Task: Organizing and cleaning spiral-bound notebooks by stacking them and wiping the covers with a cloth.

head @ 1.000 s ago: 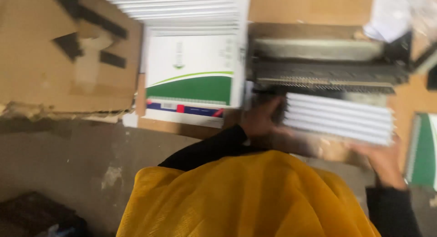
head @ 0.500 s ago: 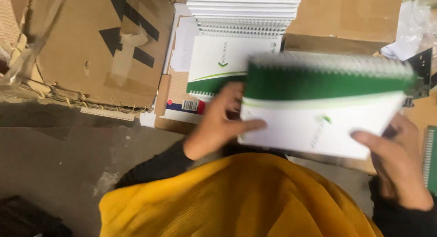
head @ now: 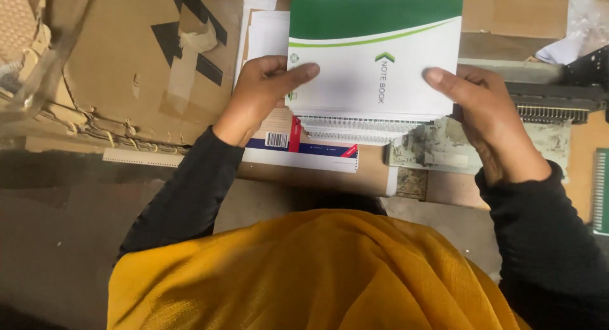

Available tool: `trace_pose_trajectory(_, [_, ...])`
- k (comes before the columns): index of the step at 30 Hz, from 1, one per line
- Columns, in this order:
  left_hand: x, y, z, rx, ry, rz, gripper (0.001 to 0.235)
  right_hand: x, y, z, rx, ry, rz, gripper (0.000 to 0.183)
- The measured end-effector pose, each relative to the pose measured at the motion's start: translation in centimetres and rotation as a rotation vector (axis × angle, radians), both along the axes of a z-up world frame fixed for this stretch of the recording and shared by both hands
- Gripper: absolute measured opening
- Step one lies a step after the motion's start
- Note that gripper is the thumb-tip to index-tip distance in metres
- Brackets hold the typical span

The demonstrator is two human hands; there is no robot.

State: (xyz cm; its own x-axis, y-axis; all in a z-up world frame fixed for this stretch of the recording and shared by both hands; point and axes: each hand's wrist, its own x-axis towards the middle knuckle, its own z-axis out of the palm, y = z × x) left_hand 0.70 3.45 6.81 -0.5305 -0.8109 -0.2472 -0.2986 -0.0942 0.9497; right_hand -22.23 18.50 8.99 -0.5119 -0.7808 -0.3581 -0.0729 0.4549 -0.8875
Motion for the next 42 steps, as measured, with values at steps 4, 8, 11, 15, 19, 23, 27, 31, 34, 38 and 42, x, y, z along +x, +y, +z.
trace_pose_trajectory(4, [0.2, -1.4, -1.7, 0.003, 0.055, -0.018, 0.057, 0.4, -0.8, -0.9, 0.035, 0.006, -0.034, 0.044])
trace_pose_trajectory(8, [0.2, -1.5, -1.8, 0.034, 0.035, -0.051, 0.057, 0.0, -0.6, -2.1, -0.003, -0.021, -0.066, 0.033])
trace_pose_trajectory(11, [0.0, -2.0, -2.2, 0.041, 0.086, -0.059, 0.046, -0.1, -0.9, -2.3, -0.063, 0.02, -0.054, 0.046])
trace_pose_trajectory(15, [-0.1, -2.4, -2.3, 0.072, 0.056, -0.069, 0.044, -0.9, -0.8, -3.8, -0.04, 0.055, -0.075, 0.041])
trace_pose_trajectory(19, [-0.1, -2.8, -2.4, 0.025, -0.041, -0.114, 0.063, -1.5, -0.5, -4.7, -0.111, 0.057, -0.041, 0.033])
trace_pose_trajectory(23, [0.1, -2.8, -2.2, -0.015, -0.021, -0.159, 0.061, 0.2, -0.6, -2.3, -0.012, 0.148, -0.017, 0.047])
trace_pose_trajectory(27, [-0.1, -3.0, -3.1, -0.036, -0.022, -0.189, 0.053, -1.1, -0.5, -4.0, -0.049, 0.115, -0.027, 0.034])
trace_pose_trajectory(31, [-0.3, -2.8, -2.4, 0.014, -0.075, -0.144, 0.051, 0.0, -0.6, -2.4, -0.052, 0.122, -0.009, 0.035])
trace_pose_trajectory(34, [-0.3, -3.1, -2.7, -0.041, -0.088, -0.199, 0.058, 0.4, -0.7, -1.5, 0.015, 0.182, 0.002, 0.044])
trace_pose_trajectory(38, [-0.7, -3.8, -3.4, -0.101, -0.173, -0.239, 0.058, 1.3, -1.2, 0.7, 0.201, 0.264, 0.011, 0.081])
trace_pose_trajectory(42, [-0.8, -4.1, -3.3, -0.071, -0.184, -0.277, 0.064, 1.2, -1.4, 1.0, 0.255, 0.243, 0.015, 0.072])
